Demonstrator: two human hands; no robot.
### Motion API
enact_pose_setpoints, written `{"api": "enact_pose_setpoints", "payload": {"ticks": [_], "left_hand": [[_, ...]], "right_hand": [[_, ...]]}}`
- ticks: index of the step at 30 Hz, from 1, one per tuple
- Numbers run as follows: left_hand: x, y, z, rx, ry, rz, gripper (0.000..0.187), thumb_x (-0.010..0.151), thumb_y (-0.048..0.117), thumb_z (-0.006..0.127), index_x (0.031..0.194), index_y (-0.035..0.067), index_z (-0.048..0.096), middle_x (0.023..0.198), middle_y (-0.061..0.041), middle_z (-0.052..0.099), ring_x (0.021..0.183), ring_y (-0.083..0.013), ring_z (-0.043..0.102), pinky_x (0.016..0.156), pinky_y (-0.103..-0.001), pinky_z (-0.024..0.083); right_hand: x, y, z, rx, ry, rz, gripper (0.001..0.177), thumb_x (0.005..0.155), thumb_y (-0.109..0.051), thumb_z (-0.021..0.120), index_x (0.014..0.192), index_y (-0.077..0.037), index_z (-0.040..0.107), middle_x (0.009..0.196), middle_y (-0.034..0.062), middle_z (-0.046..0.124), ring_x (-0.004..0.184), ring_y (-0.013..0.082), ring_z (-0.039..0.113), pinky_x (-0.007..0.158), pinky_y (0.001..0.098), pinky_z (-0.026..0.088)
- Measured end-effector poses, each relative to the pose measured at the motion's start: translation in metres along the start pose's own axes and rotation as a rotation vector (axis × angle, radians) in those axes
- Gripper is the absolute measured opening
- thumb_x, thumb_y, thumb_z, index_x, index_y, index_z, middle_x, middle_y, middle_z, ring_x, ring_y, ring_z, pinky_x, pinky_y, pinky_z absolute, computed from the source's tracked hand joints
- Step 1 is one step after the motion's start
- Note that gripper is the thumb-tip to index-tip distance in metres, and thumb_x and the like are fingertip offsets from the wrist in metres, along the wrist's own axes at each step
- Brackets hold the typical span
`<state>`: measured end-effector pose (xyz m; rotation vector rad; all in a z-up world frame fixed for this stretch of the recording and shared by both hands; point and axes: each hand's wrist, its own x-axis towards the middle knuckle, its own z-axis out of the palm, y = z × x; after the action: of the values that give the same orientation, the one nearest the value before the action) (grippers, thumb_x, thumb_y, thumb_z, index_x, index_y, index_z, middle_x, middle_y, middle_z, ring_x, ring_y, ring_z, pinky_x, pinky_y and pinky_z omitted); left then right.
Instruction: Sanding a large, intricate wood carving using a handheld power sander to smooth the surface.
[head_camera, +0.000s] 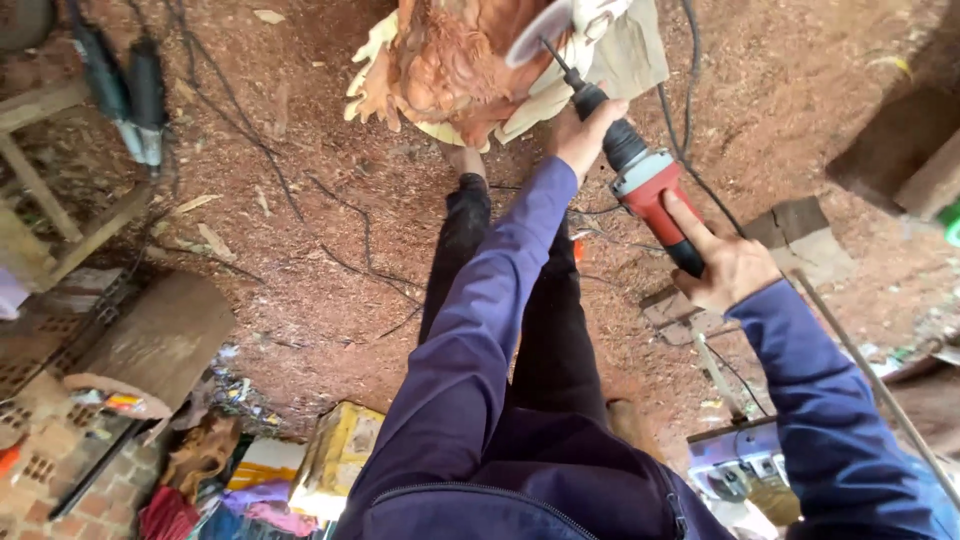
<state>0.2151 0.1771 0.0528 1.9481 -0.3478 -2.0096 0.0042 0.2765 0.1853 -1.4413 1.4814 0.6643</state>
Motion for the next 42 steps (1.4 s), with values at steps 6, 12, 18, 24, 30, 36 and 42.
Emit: {"api": "enact_pose_setpoints", "payload": {"ticks": [6,12,18,24,30,36,42], "left_hand": [[-0.002,0.018,-0.001,0.181,-0.036,0.053,0.077,0.070,0.056,0.082,0.126,0.005,0.068,0.116,-0.021,0.073,0.120,-0.0333,0.067,0.107,-0.047,0.051],[0.025,0.047,0.028,0.449,0.026,0.090,0.063,0.066,0.054,0.081,0.112,0.010,0.073,0.106,-0.016,0.075,0.112,-0.0302,0.070,0.099,-0.046,0.056],[0.014,0.079,0.034,0.575,0.060,0.064,0.067,0.067,0.054,0.078,0.117,0.010,0.069,0.111,-0.017,0.073,0.115,-0.0309,0.069,0.100,-0.046,0.056],[-0.010,0.096,0.016,0.880,0.045,0.016,0.067,0.069,0.060,0.071,0.119,0.014,0.065,0.122,-0.011,0.071,0.127,-0.0277,0.063,0.110,-0.043,0.050],[-0.042,0.122,-0.014,0.963,-0.024,0.099,0.038,0.070,0.043,0.075,0.092,0.012,0.076,0.095,-0.010,0.077,0.107,-0.0297,0.072,0.091,-0.041,0.058],[-0.012,0.159,-0.065,1.021,-0.234,0.069,0.063,0.064,0.044,0.078,0.120,0.014,0.070,0.122,-0.012,0.074,0.127,-0.0282,0.064,0.110,-0.040,0.051],[0.033,0.138,-0.117,0.868,-0.174,0.031,0.056,0.058,0.045,0.084,0.105,0.018,0.073,0.101,-0.006,0.077,0.107,-0.0234,0.073,0.095,-0.036,0.059]], "right_hand": [[0.007,0.025,0.034,0.167,0.006,-0.037,0.110,0.072,-0.041,0.074,0.165,-0.052,0.017,0.143,0.0130,0.058,0.118,0.0446,0.066,0.115,0.0546,0.046],[0.009,-0.007,0.012,0.553,-0.051,0.030,0.112,0.074,-0.040,0.076,0.165,-0.050,0.011,0.135,0.0248,0.063,0.123,0.0467,0.061,0.119,0.0535,0.042],[0.003,-0.031,-0.008,0.705,0.012,0.018,0.114,0.072,-0.038,0.079,0.164,-0.049,0.014,0.130,0.0259,0.066,0.121,0.0449,0.062,0.113,0.0525,0.046],[-0.008,-0.076,0.021,0.956,0.043,0.074,0.116,0.068,-0.028,0.083,0.164,-0.044,0.020,0.130,0.0273,0.066,0.117,0.0436,0.067,0.106,0.0477,0.054],[-0.018,-0.162,0.046,1.191,0.049,0.211,0.121,0.068,-0.023,0.085,0.166,-0.039,0.016,0.120,0.0323,0.069,0.112,0.0445,0.069,0.094,0.0480,0.058],[0.007,-0.263,0.066,1.193,0.207,0.388,0.120,0.066,-0.027,0.088,0.166,-0.036,0.022,0.117,0.0336,0.070,0.111,0.0469,0.068,0.094,0.0513,0.058],[0.025,-0.300,0.030,1.036,0.141,0.429,0.118,0.068,-0.038,0.084,0.164,-0.048,0.017,0.119,0.0388,0.067,0.118,0.0502,0.063,0.111,0.0539,0.048]]}}
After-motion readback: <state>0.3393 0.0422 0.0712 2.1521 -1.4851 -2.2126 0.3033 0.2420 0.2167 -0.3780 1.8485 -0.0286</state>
